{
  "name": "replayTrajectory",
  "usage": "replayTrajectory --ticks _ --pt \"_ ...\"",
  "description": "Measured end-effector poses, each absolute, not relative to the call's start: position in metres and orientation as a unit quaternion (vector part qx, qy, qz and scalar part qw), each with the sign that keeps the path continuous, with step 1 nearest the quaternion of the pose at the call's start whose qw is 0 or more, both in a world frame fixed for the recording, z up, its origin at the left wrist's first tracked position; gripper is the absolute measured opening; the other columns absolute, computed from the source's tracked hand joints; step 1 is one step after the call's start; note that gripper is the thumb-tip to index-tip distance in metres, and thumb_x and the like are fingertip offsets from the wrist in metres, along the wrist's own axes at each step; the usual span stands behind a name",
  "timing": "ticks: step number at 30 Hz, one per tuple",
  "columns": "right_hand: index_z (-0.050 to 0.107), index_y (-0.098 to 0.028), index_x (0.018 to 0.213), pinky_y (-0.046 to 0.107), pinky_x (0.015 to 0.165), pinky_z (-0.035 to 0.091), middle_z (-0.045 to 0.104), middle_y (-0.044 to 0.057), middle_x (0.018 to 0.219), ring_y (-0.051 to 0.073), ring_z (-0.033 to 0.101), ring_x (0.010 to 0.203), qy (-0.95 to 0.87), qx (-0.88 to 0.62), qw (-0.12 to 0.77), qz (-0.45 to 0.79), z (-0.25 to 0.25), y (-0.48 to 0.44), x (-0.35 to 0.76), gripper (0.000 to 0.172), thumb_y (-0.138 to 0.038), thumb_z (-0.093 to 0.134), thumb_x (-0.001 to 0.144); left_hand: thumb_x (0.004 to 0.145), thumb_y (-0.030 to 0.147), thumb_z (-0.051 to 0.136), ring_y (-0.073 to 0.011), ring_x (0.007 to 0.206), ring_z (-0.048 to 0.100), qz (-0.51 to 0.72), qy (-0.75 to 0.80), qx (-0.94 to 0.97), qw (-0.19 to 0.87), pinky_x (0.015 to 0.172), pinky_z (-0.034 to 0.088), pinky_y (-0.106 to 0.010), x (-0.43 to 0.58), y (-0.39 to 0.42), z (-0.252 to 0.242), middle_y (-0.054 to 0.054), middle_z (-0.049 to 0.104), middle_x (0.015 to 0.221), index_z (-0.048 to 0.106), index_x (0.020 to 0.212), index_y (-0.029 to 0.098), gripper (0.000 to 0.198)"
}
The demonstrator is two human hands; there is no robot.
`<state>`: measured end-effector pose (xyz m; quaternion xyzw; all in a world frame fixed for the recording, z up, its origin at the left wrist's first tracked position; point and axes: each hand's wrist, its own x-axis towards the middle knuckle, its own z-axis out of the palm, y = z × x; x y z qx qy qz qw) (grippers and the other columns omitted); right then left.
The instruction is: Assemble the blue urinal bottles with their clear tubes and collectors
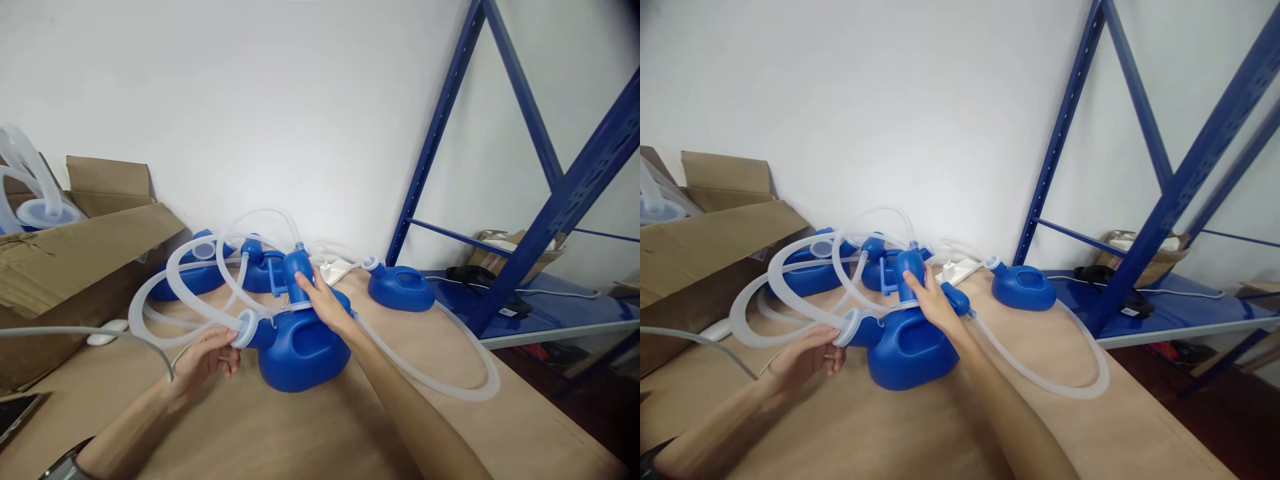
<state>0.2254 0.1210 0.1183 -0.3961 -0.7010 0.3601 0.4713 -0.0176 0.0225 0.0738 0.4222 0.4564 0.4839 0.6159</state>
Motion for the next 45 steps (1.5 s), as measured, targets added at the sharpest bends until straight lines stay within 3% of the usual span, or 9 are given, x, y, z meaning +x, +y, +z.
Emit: replayTrajectory --ticks 4,9,13,19,23,34,40,43,45 --pt "0.031 -0.021 0.157 0.056 0.107 0.045 0.064 0.018 0.137 0.038 0.063 0.126 -0.746 -0.488 0.373 0.257 0.124 0.106 0.218 0.078 -0.064 0.052 0.095 0.072 0.064 0.076 -0.0175 0.058 0.062 0.440 0.516 0.437 0.591 0.052 0.046 -0.026 -0.016 0.014 0.090 -0.001 0.064 0.065 0.065 0.074 0.017 0.049" --pt "0.015 -0.013 0.162 0.058 0.099 0.048 0.066 0.025 0.132 0.043 0.065 0.119 -0.772 -0.532 0.312 0.154 0.127 0.097 0.210 0.083 -0.061 0.043 0.100 0.068 0.071 0.076 -0.0108 0.044 0.044 0.436 0.608 0.423 0.510 0.045 0.034 -0.023 -0.002 0.017 0.096 0.005 0.043 0.050 0.047 0.057 0.021 0.059" --pt "0.014 -0.009 0.162 0.052 0.094 0.051 0.069 0.026 0.125 0.042 0.069 0.114 -0.781 -0.543 0.279 0.130 0.129 0.096 0.209 0.080 -0.057 0.039 0.103 0.069 0.071 0.076 -0.0060 0.041 0.025 0.440 0.602 0.448 0.493 0.042 0.019 -0.021 -0.003 0.024 0.091 0.010 0.024 0.046 0.029 0.050 0.023 0.070" --pt "0.015 -0.009 0.162 0.046 0.093 0.051 0.072 0.022 0.123 0.039 0.069 0.114 -0.770 -0.575 0.244 0.133 0.137 0.091 0.206 0.077 -0.055 0.039 0.104 0.056 0.072 0.083 -0.0038 0.043 0.012 0.485 0.535 0.385 0.574 0.040 0.011 -0.019 -0.001 0.032 0.075 0.014 0.016 0.048 0.036 0.056 0.023 0.067" --pt "0.014 -0.004 0.161 0.048 0.091 0.051 0.073 0.023 0.118 0.040 0.070 0.111 -0.775 -0.576 0.229 0.126 0.139 0.090 0.206 0.079 -0.054 0.038 0.105 0.049 0.078 0.081 -0.0018 0.038 0.011 0.502 0.524 0.365 0.583 0.038 0.008 -0.019 0.007 0.034 0.070 0.014 0.015 0.044 0.030 0.052 0.024 0.075" --pt "0.015 -0.003 0.161 0.045 0.094 0.051 0.072 0.026 0.119 0.038 0.069 0.113 -0.776 -0.587 0.196 0.122 0.144 0.083 0.205 0.078 -0.054 0.036 0.106 0.055 0.066 0.080 -0.0025 0.035 0.012 0.503 0.552 0.396 0.534 0.035 0.013 -0.019 0.006 0.027 0.072 0.015 0.015 0.041 0.029 0.051 0.025 0.066" --pt "0.016 -0.002 0.160 0.047 0.094 0.051 0.071 0.026 0.119 0.039 0.069 0.112 -0.784 -0.574 0.210 0.112 0.142 0.082 0.208 0.078 -0.055 0.035 0.105 0.078 0.062 0.069 -0.0097 0.044 0.037 0.471 0.637 0.546 0.272 0.047 0.036 -0.023 -0.021 0.017 0.100 0.004 0.039 0.041 0.037 0.045 0.022 0.062" --pt "0.015 -0.002 0.160 0.046 0.093 0.051 0.071 0.027 0.119 0.038 0.070 0.110 -0.786 -0.572 0.206 0.109 0.142 0.082 0.208 0.077 -0.053 0.035 0.106 0.086 0.059 0.063 -0.0100 0.043 0.036 0.440 0.657 0.612 0.027 0.046 0.033 -0.024 -0.024 0.005 0.105 0.005 0.036 0.043 0.033 0.048 0.022 0.062" --pt "0.012 -0.001 0.160 0.046 0.093 0.051 0.070 0.028 0.119 0.037 0.070 0.109 -0.788 -0.572 0.202 0.103 0.142 0.082 0.209 0.078 -0.052 0.035 0.106 0.091 0.048 0.064 -0.0100 0.043 0.037 0.436 0.584 0.668 -0.152 0.046 0.033 -0.024 -0.019 0.001 0.103 0.006 0.037 0.045 0.035 0.051 0.021 0.056"
